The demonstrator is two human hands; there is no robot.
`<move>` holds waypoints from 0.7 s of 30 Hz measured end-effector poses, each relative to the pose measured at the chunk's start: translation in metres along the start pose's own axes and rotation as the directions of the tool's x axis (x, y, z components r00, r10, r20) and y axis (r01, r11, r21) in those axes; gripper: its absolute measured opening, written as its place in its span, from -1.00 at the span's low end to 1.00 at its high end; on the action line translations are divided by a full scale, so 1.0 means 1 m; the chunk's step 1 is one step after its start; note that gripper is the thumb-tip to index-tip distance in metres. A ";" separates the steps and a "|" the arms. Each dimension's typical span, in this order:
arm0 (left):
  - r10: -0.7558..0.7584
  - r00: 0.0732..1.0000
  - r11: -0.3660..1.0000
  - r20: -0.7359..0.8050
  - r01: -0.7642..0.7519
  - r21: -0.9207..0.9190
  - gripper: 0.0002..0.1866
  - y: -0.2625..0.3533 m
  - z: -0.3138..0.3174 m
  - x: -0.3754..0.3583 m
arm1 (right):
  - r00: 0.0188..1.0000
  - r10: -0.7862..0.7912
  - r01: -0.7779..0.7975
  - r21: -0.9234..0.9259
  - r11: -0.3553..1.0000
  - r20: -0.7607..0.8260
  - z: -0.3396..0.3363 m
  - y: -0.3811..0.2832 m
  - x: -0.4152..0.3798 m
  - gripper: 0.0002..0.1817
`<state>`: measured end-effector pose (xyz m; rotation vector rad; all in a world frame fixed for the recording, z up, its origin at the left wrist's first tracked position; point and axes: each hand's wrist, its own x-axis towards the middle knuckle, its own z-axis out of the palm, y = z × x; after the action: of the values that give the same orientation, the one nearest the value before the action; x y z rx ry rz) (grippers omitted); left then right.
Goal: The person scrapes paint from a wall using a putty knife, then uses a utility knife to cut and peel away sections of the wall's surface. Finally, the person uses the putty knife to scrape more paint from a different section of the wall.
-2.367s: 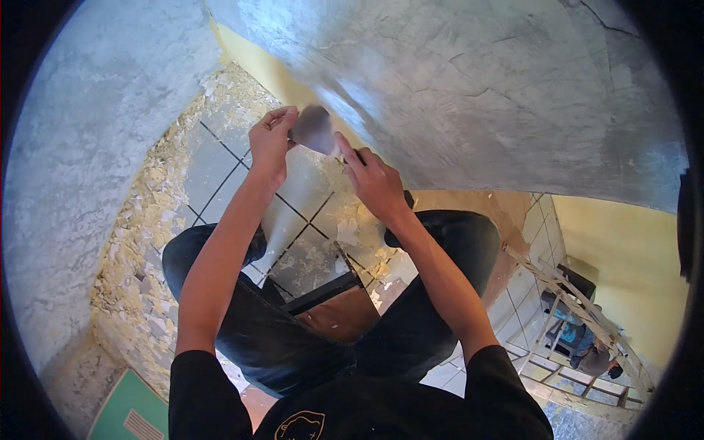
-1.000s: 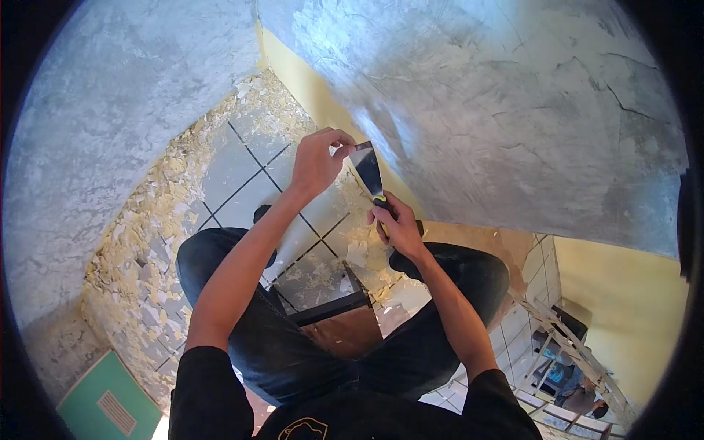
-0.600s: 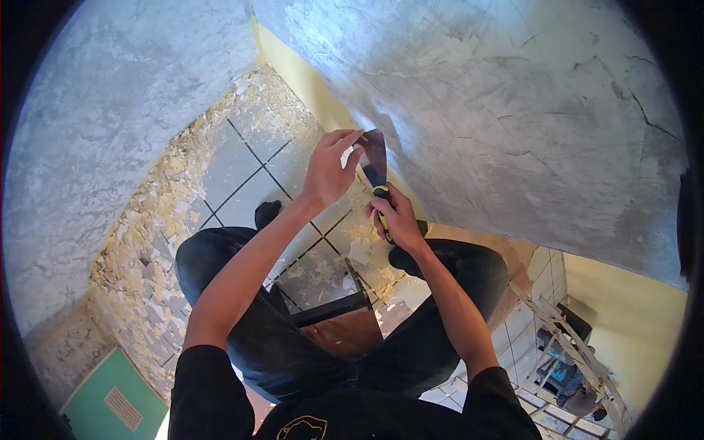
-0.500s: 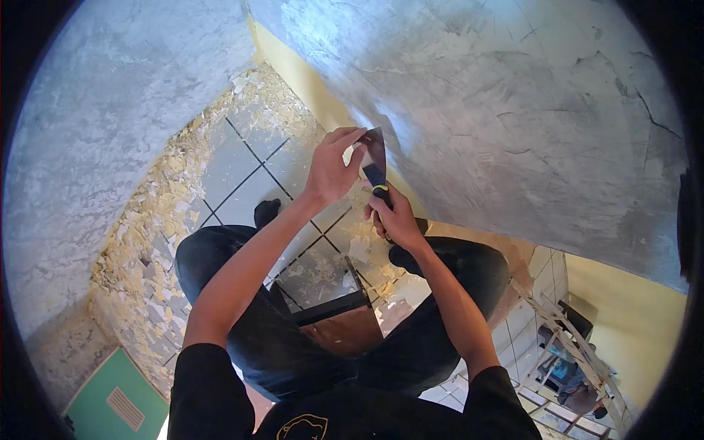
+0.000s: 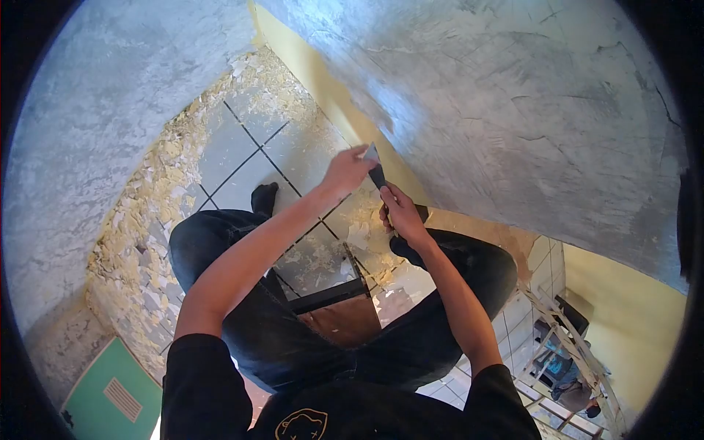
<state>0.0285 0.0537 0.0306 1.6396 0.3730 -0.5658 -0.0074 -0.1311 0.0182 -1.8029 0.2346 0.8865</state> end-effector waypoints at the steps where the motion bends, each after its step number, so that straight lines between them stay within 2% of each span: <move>1: -0.003 1.000 1.000 0.001 0.003 -0.003 -0.44 -0.009 0.008 0.002 | 0.999 0.037 -0.038 0.036 0.999 0.031 -0.001 0.002 -0.001 -0.48; 3: -0.016 0.987 0.954 0.160 0.063 -0.293 -0.31 -0.021 0.023 0.003 | 0.999 0.032 -0.031 0.069 0.997 -0.009 0.001 0.007 -0.009 -0.48; 4: -0.016 0.987 0.953 0.162 0.064 -0.295 -0.31 -0.022 0.027 0.004 | 0.998 0.024 -0.019 0.103 0.995 -0.051 0.002 0.008 -0.013 -0.49; 6: -0.013 0.962 0.947 0.274 0.100 -0.304 -0.28 -0.021 0.032 0.006 | 0.998 0.012 -0.005 0.100 0.995 -0.064 -0.003 0.011 -0.017 -0.48; 8: 0.028 0.956 0.939 0.291 0.074 -0.335 -0.29 -0.019 0.038 0.007 | 0.997 -0.003 0.010 0.096 0.995 -0.075 -0.008 0.011 -0.021 -0.48; 10: 0.071 0.950 0.930 0.305 0.048 -0.365 -0.30 -0.016 0.045 0.009 | 0.993 0.086 -0.066 0.242 0.968 -0.075 -0.012 -0.006 -0.034 -0.50; 13: 0.109 0.943 0.928 0.316 0.017 -0.371 -0.31 -0.011 0.056 0.007 | 0.987 0.099 -0.068 0.230 0.971 -0.123 -0.017 -0.011 -0.039 -0.48; 16: 0.087 0.964 0.945 0.251 0.000 -0.328 -0.30 -0.011 0.064 0.002 | 0.985 0.069 -0.036 0.202 0.979 -0.158 -0.017 -0.005 -0.036 -0.49; 19: 0.117 0.959 0.925 0.258 -0.010 -0.380 -0.28 -0.019 0.068 0.007 | 0.983 0.047 -0.009 0.205 0.979 -0.180 -0.014 0.000 -0.025 -0.50; 21: 0.181 0.954 0.875 0.241 -0.044 -0.482 -0.22 -0.022 0.066 0.013 | 0.981 0.068 -0.027 0.218 0.976 -0.183 -0.012 -0.008 -0.019 -0.50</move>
<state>0.0171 -0.0091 0.0001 1.0825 0.1819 -0.5567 -0.0113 -0.1427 0.0387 -1.6849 0.4797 0.6937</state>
